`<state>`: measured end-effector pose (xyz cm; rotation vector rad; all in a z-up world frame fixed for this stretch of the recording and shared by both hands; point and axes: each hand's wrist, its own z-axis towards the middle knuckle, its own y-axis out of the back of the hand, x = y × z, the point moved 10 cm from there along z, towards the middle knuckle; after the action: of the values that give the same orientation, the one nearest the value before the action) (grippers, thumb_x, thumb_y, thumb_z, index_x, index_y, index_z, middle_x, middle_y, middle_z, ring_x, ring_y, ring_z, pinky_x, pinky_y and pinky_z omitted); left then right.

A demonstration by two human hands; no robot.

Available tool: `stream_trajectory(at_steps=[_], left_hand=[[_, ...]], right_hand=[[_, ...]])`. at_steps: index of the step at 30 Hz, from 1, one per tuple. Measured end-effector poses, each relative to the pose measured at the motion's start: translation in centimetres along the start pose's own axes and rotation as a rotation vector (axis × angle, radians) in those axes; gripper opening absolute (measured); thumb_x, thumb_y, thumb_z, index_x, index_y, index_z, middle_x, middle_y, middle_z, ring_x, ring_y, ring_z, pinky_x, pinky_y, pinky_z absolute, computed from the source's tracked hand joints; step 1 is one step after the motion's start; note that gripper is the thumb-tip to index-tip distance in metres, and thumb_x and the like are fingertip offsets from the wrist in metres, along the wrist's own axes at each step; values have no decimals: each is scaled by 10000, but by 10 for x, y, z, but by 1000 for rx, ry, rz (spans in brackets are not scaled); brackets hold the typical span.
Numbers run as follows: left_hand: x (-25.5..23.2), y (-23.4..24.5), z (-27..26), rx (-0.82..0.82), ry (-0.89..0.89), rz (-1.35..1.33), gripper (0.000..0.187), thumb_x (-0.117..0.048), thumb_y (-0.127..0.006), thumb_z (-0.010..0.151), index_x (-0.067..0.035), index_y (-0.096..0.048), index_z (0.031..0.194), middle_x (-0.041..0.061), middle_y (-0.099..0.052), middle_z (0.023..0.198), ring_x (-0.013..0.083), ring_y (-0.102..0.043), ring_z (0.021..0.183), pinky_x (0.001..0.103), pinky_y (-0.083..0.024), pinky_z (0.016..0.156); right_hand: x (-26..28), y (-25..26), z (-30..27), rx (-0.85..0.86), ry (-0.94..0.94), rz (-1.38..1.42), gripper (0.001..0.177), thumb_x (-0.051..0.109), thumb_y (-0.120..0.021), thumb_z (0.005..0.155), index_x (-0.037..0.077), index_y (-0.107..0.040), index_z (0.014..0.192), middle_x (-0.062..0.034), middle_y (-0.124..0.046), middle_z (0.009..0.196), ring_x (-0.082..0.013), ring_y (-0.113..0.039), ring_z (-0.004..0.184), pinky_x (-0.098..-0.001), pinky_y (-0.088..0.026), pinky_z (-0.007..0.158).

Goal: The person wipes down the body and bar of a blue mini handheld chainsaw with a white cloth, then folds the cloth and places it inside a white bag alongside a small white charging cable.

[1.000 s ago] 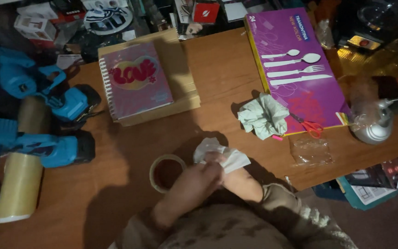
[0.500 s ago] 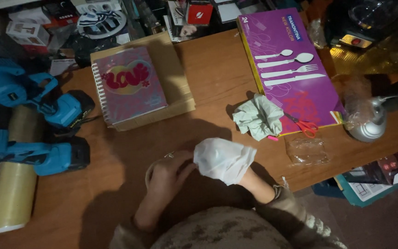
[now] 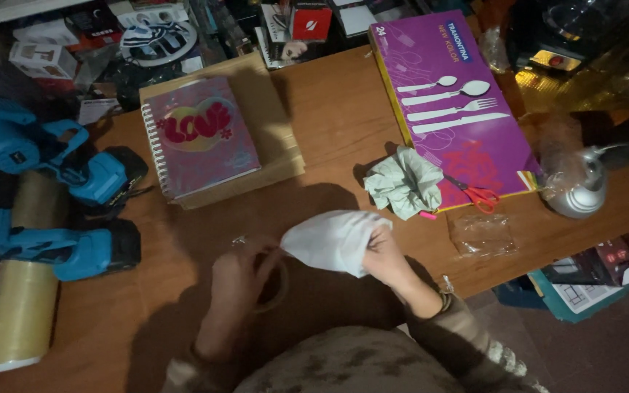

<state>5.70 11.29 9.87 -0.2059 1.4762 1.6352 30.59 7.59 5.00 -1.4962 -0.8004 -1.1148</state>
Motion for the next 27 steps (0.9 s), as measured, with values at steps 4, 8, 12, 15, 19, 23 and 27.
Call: stream_trajectory(at_steps=[4,8,12,15,19,23,27], left_hand=[[27,-4,0,1,143,325,270,-497,-742,886,-238,-737,963,65,-715,731,325,-724,738,474,-592,634],[44,0,3,-41,171,337,239,-393,-744,924,-181,-738,1035,114,-712,752,368,-730,768,478,-592,642],[-15,26,16,-112,121,279,372,-285,-765,900,-106,-680,1215,242,-679,913,472,-702,887,564,-587,744],[-32,25,13,-268,52,327,526,-343,-862,774,-233,-675,1253,133,-655,1220,401,-705,1007,509,-624,748],[-57,9,23,-144,-63,70,413,-413,-862,782,-217,-674,1094,73,-687,1185,380,-729,962,477,-604,758],[-78,4,27,-85,-123,-11,521,-426,-900,730,-235,-685,1164,36,-701,1226,302,-750,1006,381,-614,785],[-102,-4,29,2,-215,-92,667,-347,-935,653,-167,-650,1228,136,-713,1184,405,-739,990,497,-605,769]], right_hand=[[18,4,1,-71,95,-177,192,-71,-827,749,4,-706,878,-130,-676,664,-174,-675,592,-336,-630,574],[-2,26,3,-201,-67,27,300,-53,-783,792,-32,-665,1066,-147,-663,785,-221,-728,646,-411,-688,630],[4,15,0,-171,-156,98,295,-4,-747,852,-31,-630,1122,-109,-609,797,-232,-725,635,-456,-698,621],[-4,16,-2,-171,-189,82,336,61,-722,899,-47,-596,1191,-86,-586,784,-195,-704,616,-461,-693,602],[0,-2,-2,-114,-188,112,293,57,-710,903,-36,-599,1158,-68,-603,794,-169,-711,635,-426,-699,649],[-1,-4,-8,-105,-101,73,319,-59,-783,800,-27,-618,1071,-56,-596,810,-133,-701,675,-375,-696,730],[4,-11,-9,31,-69,-82,316,-22,-819,783,-32,-663,1057,-76,-623,821,-142,-685,729,-350,-674,675]])
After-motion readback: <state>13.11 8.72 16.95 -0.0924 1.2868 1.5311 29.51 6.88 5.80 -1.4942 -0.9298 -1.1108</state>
